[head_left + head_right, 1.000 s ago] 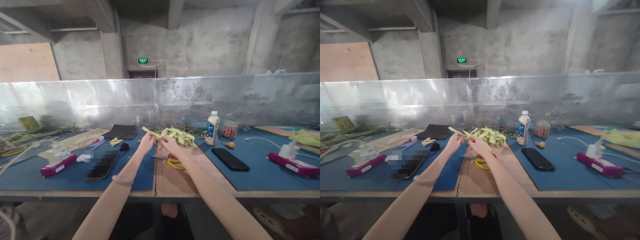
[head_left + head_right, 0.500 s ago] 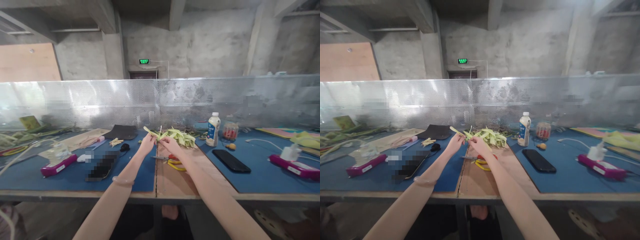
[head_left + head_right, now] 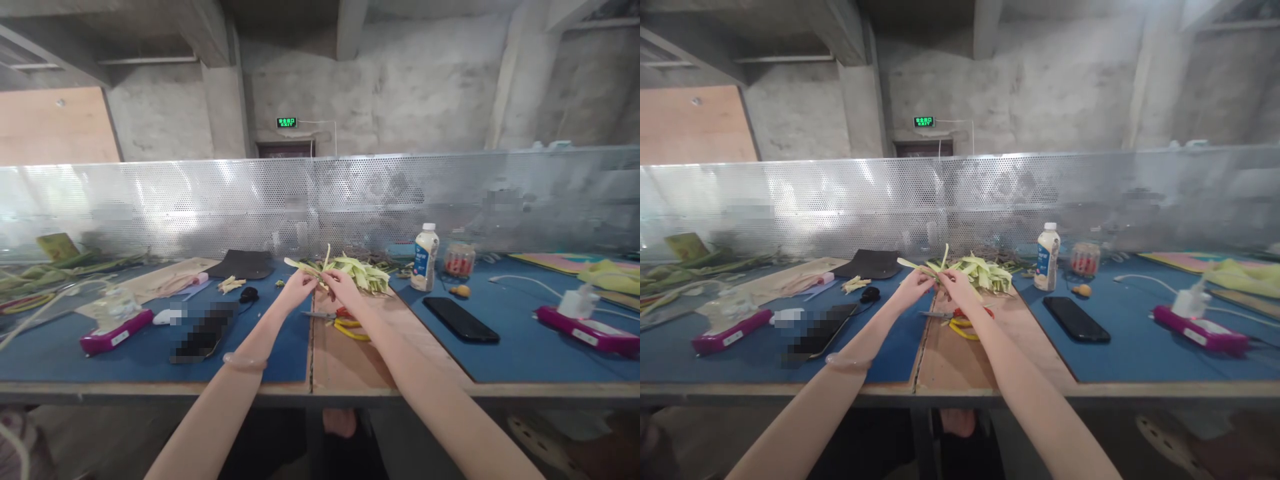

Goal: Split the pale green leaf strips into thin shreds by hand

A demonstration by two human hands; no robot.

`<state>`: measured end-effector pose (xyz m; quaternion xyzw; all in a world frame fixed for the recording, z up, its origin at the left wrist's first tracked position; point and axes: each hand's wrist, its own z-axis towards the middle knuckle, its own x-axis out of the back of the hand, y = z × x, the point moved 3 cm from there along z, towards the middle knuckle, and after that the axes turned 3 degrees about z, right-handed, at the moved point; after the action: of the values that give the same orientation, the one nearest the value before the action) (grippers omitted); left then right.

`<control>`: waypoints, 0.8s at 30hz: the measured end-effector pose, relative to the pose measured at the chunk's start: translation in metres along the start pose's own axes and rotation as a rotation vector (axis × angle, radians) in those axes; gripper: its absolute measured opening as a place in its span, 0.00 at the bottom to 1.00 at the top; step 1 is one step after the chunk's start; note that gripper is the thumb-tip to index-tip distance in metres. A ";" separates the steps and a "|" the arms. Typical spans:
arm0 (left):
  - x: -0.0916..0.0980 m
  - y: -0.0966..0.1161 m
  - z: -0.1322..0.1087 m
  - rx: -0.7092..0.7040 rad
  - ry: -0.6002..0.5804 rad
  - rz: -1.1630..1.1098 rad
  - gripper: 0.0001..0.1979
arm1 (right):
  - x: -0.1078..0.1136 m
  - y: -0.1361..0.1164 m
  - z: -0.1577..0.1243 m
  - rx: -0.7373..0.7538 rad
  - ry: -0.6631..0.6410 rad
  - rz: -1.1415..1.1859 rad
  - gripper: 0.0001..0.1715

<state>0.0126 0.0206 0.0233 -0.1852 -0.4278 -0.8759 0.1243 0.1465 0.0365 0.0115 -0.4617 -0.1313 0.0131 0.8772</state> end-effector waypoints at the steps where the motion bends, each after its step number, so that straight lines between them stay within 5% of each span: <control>1: 0.000 0.000 0.001 -0.024 -0.019 0.031 0.09 | 0.001 0.000 0.000 0.000 0.008 0.003 0.16; 16: 0.003 0.012 0.000 -0.176 -0.075 0.234 0.13 | 0.003 0.000 0.002 -0.017 0.072 0.045 0.16; 24: 0.002 0.017 -0.003 -0.144 -0.086 0.222 0.13 | 0.005 0.003 0.002 -0.007 0.072 0.006 0.18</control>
<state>0.0163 0.0074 0.0348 -0.2772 -0.3458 -0.8763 0.1886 0.1508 0.0405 0.0113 -0.4652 -0.0986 -0.0013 0.8797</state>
